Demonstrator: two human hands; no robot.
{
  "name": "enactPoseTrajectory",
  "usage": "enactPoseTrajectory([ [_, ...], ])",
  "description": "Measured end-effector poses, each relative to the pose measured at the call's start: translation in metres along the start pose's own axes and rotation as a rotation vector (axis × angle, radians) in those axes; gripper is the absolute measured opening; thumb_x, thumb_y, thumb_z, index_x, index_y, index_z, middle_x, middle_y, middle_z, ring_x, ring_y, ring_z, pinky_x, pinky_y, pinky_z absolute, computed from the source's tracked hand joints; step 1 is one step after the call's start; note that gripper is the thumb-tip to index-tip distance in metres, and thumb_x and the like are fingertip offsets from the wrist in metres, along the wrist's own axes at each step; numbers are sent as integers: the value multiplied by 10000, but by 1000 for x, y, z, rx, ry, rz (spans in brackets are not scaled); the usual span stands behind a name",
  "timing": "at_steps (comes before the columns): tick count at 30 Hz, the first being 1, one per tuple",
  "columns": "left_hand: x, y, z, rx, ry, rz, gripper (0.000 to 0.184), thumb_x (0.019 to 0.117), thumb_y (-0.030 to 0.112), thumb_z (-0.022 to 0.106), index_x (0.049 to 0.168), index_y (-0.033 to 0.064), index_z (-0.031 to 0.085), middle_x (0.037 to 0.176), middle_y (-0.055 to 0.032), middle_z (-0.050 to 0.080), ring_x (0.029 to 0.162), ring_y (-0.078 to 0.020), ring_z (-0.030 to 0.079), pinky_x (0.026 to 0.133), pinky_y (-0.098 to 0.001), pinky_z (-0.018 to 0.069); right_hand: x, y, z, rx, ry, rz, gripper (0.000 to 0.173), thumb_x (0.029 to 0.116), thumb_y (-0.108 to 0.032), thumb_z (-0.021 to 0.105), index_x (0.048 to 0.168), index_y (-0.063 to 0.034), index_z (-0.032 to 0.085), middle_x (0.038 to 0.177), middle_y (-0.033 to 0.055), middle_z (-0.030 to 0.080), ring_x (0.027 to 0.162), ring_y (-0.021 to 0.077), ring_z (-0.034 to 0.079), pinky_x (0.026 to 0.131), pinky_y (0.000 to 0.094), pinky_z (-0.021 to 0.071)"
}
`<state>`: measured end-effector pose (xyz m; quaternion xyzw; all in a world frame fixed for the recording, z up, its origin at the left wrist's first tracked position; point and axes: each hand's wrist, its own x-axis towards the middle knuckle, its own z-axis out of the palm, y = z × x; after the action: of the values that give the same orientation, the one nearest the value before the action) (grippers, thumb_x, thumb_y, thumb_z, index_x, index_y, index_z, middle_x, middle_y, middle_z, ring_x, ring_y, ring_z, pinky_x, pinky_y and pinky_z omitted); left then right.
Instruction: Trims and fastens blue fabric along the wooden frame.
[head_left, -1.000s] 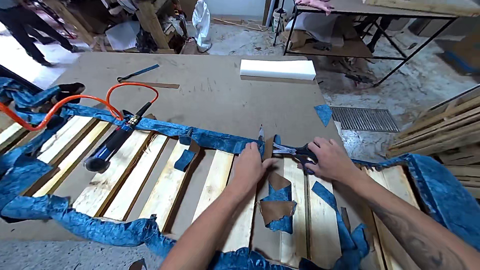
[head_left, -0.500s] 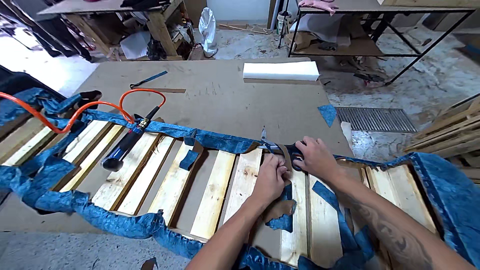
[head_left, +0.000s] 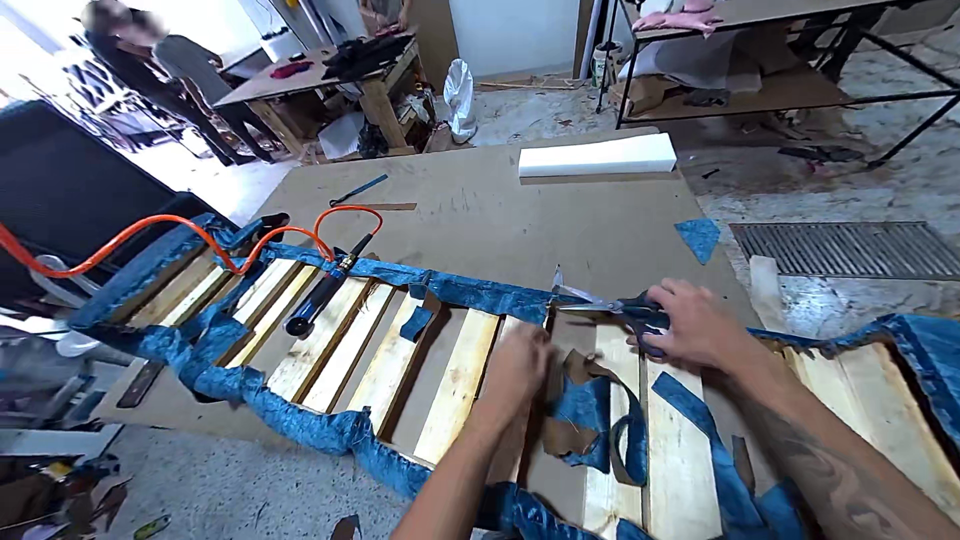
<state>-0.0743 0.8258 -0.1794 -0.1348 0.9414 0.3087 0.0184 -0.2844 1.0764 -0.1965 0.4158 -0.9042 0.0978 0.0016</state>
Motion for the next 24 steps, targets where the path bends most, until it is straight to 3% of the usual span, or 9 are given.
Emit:
enactPoseTrajectory([
  [2, 26, -28, 3, 62, 231, -34, 457, 950, 360, 726, 1315, 98, 647, 1348, -139, 621, 1230, -316, 612, 1025, -512, 531, 0, 2, 3, -45, -8, 19, 639, 641, -538, 894, 1086, -124, 700, 1077, 95, 659, 1029, 317, 640, 841, 556, 530],
  [4, 45, -42, 12, 94, 298, 22, 548, 894, 393, 788, 1330, 97, 637, 1381, -142, 596, 1256, -327, 592, 1027, -513, 532, 4, 1, 9, -82, -7, 5, 623, 650, -547, 876, 1090, -139, 707, 1086, 78, 657, 1031, 302, 633, 845, 544, 520],
  [7, 50, -43, 26, 118, 345, 48, 426, 958, 432, 693, 1232, 106, 685, 1267, -102, 655, 1201, -289, 613, 1016, -492, 527, 8, 1, 15, -70, 11, -5, 591, 673, -529, 865, 1090, -143, 705, 1079, 71, 647, 1013, 290, 629, 823, 525, 517],
  [9, 49, -41, 34, 159, 405, 38, 295, 1021, 342, 588, 1170, 123, 715, 1209, -71, 684, 1185, -254, 620, 1017, -459, 524, 13, 0, 16, -61, 8, -7, 586, 689, -526, 862, 1108, -148, 701, 1095, 61, 644, 1017, 280, 624, 827, 515, 516],
  [11, 49, -41, 38, 189, 450, 41, 280, 1054, 286, 531, 1168, 114, 720, 1187, -75, 696, 1173, -252, 632, 1014, -441, 528, 20, -3, 16, -68, 6, -36, 565, 694, -511, 868, 1098, -152, 705, 1089, 54, 640, 1014, 276, 624, 831, 510, 519],
  [15, 55, -46, 42, 182, 524, 118, 243, 1046, 241, 572, 1096, 57, 723, 1094, -118, 705, 1116, -284, 655, 988, -434, 550, 43, -13, 21, -46, -5, -143, 550, 685, -504, 878, 1077, -156, 710, 1067, 63, 636, 996, 289, 623, 843, 536, 505],
  [19, 58, -49, 46, 216, 584, 187, 242, 1045, 238, 563, 1055, 66, 733, 1054, -91, 712, 1080, -253, 660, 968, -402, 553, 72, -32, 23, -70, -88, -241, 504, 743, -514, 841, 1101, -189, 698, 1050, 53, 634, 1001, 260, 627, 893, 516, 497],
  [24, 45, -50, 47, 259, 602, 213, 194, 1014, 184, 594, 1067, 83, 750, 1079, -69, 720, 1076, -236, 664, 963, -393, 554, 91, -32, 38, -101, -102, -445, 340, 822, -418, 817, 995, -150, 700, 882, 64, 636, 869, 256, 647, 812, 450, 530],
])
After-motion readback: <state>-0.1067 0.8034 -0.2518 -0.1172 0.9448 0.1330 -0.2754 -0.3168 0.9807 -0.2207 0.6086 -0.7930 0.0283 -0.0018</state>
